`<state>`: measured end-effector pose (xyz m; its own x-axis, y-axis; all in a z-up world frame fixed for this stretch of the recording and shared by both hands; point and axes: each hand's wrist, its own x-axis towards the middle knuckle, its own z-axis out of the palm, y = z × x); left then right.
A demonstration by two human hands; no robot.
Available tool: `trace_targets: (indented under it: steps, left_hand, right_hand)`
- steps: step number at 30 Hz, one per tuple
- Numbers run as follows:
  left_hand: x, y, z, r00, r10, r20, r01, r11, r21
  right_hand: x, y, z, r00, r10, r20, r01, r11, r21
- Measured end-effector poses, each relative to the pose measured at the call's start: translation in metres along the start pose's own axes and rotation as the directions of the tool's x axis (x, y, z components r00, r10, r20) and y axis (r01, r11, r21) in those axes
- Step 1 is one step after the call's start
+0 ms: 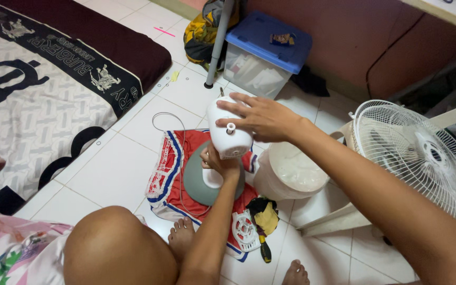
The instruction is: The person sits on the floor and uses a screwdriver to remove screws from the back of a small white electric fan's motor housing. They detach the rear casing to expose the internal motor and fan blade, then reattach the casing and tighten the screws to reassemble the unit.
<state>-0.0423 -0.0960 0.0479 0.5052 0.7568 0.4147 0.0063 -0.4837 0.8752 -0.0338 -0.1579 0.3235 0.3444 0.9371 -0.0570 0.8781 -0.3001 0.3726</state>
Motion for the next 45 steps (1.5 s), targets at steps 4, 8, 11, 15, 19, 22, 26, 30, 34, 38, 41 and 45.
trace_targets:
  steps: [4, 8, 11, 15, 19, 22, 26, 30, 34, 38, 41, 45]
  left_hand:
    - [0.009, -0.003, -0.002, 0.991, -0.117, 0.057, 0.121, 0.99, -0.072]
    - [0.002, -0.002, -0.009, 0.976, -0.202, 0.087, 0.211, 0.97, -0.12]
    - [-0.006, -0.006, -0.011, 0.957, -0.267, 0.115, 0.282, 0.948, -0.147]
    - [-0.013, -0.017, -0.003, 0.985, -0.143, 0.102, 0.158, 0.974, -0.165]
    - [-0.009, -0.024, 0.007, 0.989, -0.12, 0.091, 0.137, 0.968, -0.211]
    - [-0.008, -0.018, 0.013, 0.985, -0.155, 0.079, 0.168, 0.966, -0.197]
    - [-0.018, -0.008, 0.018, 0.857, -0.482, 0.181, 0.508, 0.736, -0.448]
    - [-0.035, -0.004, 0.007, 0.961, -0.236, 0.144, 0.262, 0.945, -0.196]
    - [-0.035, -0.005, -0.004, 0.972, -0.156, 0.177, 0.187, 0.967, -0.174]
    - [-0.024, -0.007, -0.021, 0.966, -0.084, 0.245, 0.143, 0.961, -0.235]
    - [-0.019, -0.01, -0.033, 0.952, -0.033, 0.303, 0.127, 0.946, -0.298]
    - [-0.013, -0.014, -0.044, 0.907, 0.01, 0.422, 0.145, 0.932, -0.333]
  right_hand:
    - [-0.006, -0.012, 0.001, 0.975, 0.197, 0.099, -0.219, 0.913, 0.343]
    - [-0.006, -0.029, 0.035, 0.959, 0.269, -0.085, -0.179, 0.814, 0.553]
    - [-0.011, -0.039, 0.068, 0.916, 0.389, -0.098, -0.225, 0.7, 0.678]
    - [-0.017, -0.048, 0.097, 0.783, 0.591, -0.195, -0.32, 0.651, 0.688]
    - [-0.016, -0.058, 0.097, 0.637, 0.765, -0.095, -0.384, 0.422, 0.822]
    - [-0.015, -0.062, 0.088, 0.591, 0.804, -0.065, -0.409, 0.368, 0.835]
    - [-0.031, -0.064, 0.081, 0.581, 0.813, -0.037, -0.403, 0.327, 0.855]
    - [-0.046, -0.069, 0.086, 0.599, 0.799, -0.052, -0.368, 0.332, 0.868]
    - [-0.05, -0.075, 0.096, 0.594, 0.804, -0.028, -0.357, 0.294, 0.887]
    - [-0.041, -0.081, 0.094, 0.583, 0.811, -0.043, -0.373, 0.314, 0.873]
    - [-0.035, -0.088, 0.087, 0.549, 0.836, 0.02, -0.42, 0.255, 0.871]
    - [-0.031, -0.093, 0.077, 0.518, 0.856, 0.009, -0.418, 0.243, 0.875]
